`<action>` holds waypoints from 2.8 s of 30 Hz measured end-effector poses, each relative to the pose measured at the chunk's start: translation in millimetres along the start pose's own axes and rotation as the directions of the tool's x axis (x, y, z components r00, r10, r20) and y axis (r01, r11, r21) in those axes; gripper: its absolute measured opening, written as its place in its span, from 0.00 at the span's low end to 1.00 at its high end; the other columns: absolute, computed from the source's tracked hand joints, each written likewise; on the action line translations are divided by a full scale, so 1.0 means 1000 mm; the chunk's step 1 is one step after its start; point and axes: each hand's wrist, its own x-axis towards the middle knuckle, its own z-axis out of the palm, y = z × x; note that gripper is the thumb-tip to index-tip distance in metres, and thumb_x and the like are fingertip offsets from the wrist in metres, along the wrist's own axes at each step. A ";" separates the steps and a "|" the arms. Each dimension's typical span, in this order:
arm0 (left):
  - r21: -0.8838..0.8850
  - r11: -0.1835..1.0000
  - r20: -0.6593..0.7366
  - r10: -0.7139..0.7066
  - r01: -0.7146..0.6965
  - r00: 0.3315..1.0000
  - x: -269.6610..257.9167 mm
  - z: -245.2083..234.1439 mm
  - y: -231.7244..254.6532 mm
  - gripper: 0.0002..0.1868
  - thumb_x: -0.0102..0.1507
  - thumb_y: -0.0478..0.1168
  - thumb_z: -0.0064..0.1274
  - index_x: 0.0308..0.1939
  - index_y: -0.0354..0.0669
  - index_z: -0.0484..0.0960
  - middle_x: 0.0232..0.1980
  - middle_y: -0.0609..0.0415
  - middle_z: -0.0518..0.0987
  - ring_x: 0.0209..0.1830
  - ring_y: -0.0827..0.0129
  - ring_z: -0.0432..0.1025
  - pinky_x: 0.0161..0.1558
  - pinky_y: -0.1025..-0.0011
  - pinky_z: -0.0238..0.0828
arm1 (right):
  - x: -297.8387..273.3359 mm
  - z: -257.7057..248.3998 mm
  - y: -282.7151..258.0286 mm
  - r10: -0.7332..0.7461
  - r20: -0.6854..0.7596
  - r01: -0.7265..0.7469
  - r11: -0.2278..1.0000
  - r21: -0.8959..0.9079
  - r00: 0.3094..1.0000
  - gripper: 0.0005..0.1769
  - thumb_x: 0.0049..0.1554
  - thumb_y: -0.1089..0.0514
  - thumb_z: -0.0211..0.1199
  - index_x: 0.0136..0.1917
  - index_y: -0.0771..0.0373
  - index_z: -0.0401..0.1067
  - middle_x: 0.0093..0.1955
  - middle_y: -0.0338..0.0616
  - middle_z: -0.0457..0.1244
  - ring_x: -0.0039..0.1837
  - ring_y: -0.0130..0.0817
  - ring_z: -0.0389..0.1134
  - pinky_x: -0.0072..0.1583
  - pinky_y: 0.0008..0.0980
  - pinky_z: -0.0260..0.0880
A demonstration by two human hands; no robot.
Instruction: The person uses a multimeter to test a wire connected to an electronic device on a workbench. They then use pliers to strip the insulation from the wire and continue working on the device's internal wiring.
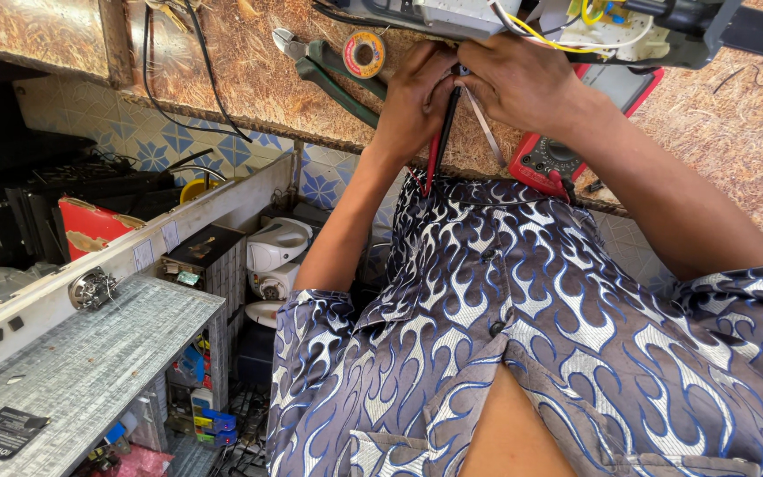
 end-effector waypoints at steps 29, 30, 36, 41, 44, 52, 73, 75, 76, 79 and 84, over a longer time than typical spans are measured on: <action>-0.061 0.996 0.058 0.073 -0.070 0.996 0.015 -0.015 0.004 0.09 0.63 0.22 0.46 0.45 0.33 0.73 0.45 0.44 0.71 0.48 0.53 0.70 0.47 0.65 0.67 | -0.001 0.011 0.007 -0.009 -0.043 0.006 0.996 -0.085 0.999 0.09 0.71 0.53 0.59 0.53 0.59 0.65 0.41 0.50 0.63 0.43 0.50 0.69 0.38 0.45 0.66; -0.062 0.996 0.062 0.071 -0.067 0.996 0.015 -0.014 0.003 0.08 0.65 0.23 0.47 0.47 0.33 0.74 0.46 0.44 0.72 0.49 0.53 0.70 0.48 0.64 0.68 | -0.001 0.009 0.007 -0.018 -0.052 0.015 0.998 -0.065 0.998 0.10 0.72 0.53 0.60 0.53 0.60 0.65 0.41 0.50 0.63 0.43 0.50 0.69 0.38 0.45 0.65; -0.110 0.993 0.107 0.063 -0.051 0.992 0.013 -0.019 0.006 0.07 0.71 0.31 0.44 0.52 0.35 0.73 0.48 0.43 0.71 0.50 0.53 0.71 0.50 0.65 0.67 | -0.003 0.009 0.005 -0.109 -0.179 0.084 0.987 -0.140 0.978 0.16 0.75 0.50 0.58 0.49 0.62 0.65 0.44 0.49 0.61 0.44 0.48 0.66 0.46 0.41 0.65; -0.068 0.998 0.102 0.022 -0.015 0.995 0.010 -0.019 0.010 0.08 0.71 0.32 0.45 0.53 0.36 0.73 0.52 0.43 0.72 0.54 0.51 0.70 0.54 0.63 0.68 | -0.007 0.008 -0.007 -0.030 -0.231 0.009 0.996 -0.092 0.972 0.16 0.74 0.49 0.62 0.51 0.64 0.67 0.46 0.49 0.61 0.46 0.47 0.65 0.46 0.42 0.66; -0.014 1.000 0.091 0.014 -0.012 0.996 0.004 -0.012 0.005 0.10 0.72 0.36 0.46 0.56 0.38 0.73 0.54 0.44 0.73 0.58 0.52 0.69 0.56 0.61 0.69 | -0.009 0.000 -0.014 0.001 -0.274 0.003 1.000 0.018 0.962 0.15 0.73 0.52 0.64 0.54 0.67 0.69 0.48 0.52 0.62 0.48 0.50 0.66 0.48 0.43 0.66; 0.008 0.999 0.054 -0.049 0.049 0.997 -0.008 -0.003 0.004 0.13 0.73 0.39 0.47 0.60 0.39 0.73 0.57 0.45 0.77 0.60 0.52 0.71 0.61 0.58 0.70 | -0.017 -0.007 -0.025 0.071 -0.329 0.018 0.966 0.259 0.942 0.12 0.70 0.64 0.70 0.59 0.72 0.70 0.42 0.50 0.59 0.45 0.47 0.61 0.49 0.42 0.61; 0.426 0.864 -0.033 -0.282 0.269 0.959 -0.031 0.064 -0.045 0.24 0.67 0.58 0.54 0.63 0.55 0.76 0.65 0.69 0.72 0.67 0.79 0.69 0.67 0.80 0.57 | 0.096 0.015 -0.145 -0.152 0.063 0.159 0.979 -0.128 0.986 0.14 0.54 0.71 0.53 0.55 0.65 0.67 0.53 0.49 0.62 0.58 0.46 0.61 0.61 0.44 0.62; -0.510 0.857 -0.214 -0.205 0.070 0.955 -0.019 0.060 -0.022 0.14 0.62 0.44 0.63 0.46 0.46 0.76 0.37 0.63 0.78 0.34 0.79 0.70 0.37 0.83 0.65 | 0.113 0.059 -0.155 0.020 -0.022 -0.030 0.709 -0.705 1.000 0.21 0.61 0.54 0.44 0.63 0.64 0.66 0.51 0.45 0.61 0.49 0.37 0.60 0.50 0.35 0.61; -0.507 0.860 -0.220 -0.203 0.066 0.954 -0.017 0.051 -0.015 0.14 0.62 0.44 0.63 0.46 0.46 0.76 0.37 0.63 0.78 0.34 0.79 0.70 0.37 0.83 0.65 | 0.121 0.058 -0.163 0.013 -0.022 -0.025 0.707 -0.706 1.000 0.21 0.61 0.54 0.44 0.63 0.64 0.66 0.51 0.45 0.61 0.49 0.37 0.60 0.50 0.35 0.61; -0.470 0.874 -0.156 -0.219 0.123 0.963 -0.016 0.038 0.002 0.14 0.64 0.48 0.61 0.46 0.47 0.75 0.36 0.64 0.77 0.35 0.81 0.66 0.36 0.82 0.59 | 0.139 0.053 -0.180 0.269 0.228 0.026 0.591 -0.806 0.936 0.33 0.68 0.51 0.31 0.78 0.75 0.48 0.68 0.73 0.59 0.45 0.46 0.62 0.42 0.44 0.59; -0.471 0.876 -0.231 -0.233 0.101 0.945 -0.017 0.043 0.004 0.15 0.65 0.50 0.60 0.46 0.47 0.76 0.38 0.64 0.76 0.37 0.80 0.66 0.38 0.81 0.60 | 0.153 0.075 -0.167 0.318 0.193 -0.062 0.643 -0.763 0.928 0.37 0.69 0.44 0.38 0.82 0.67 0.36 0.56 0.68 0.62 0.36 0.40 0.60 0.33 0.40 0.55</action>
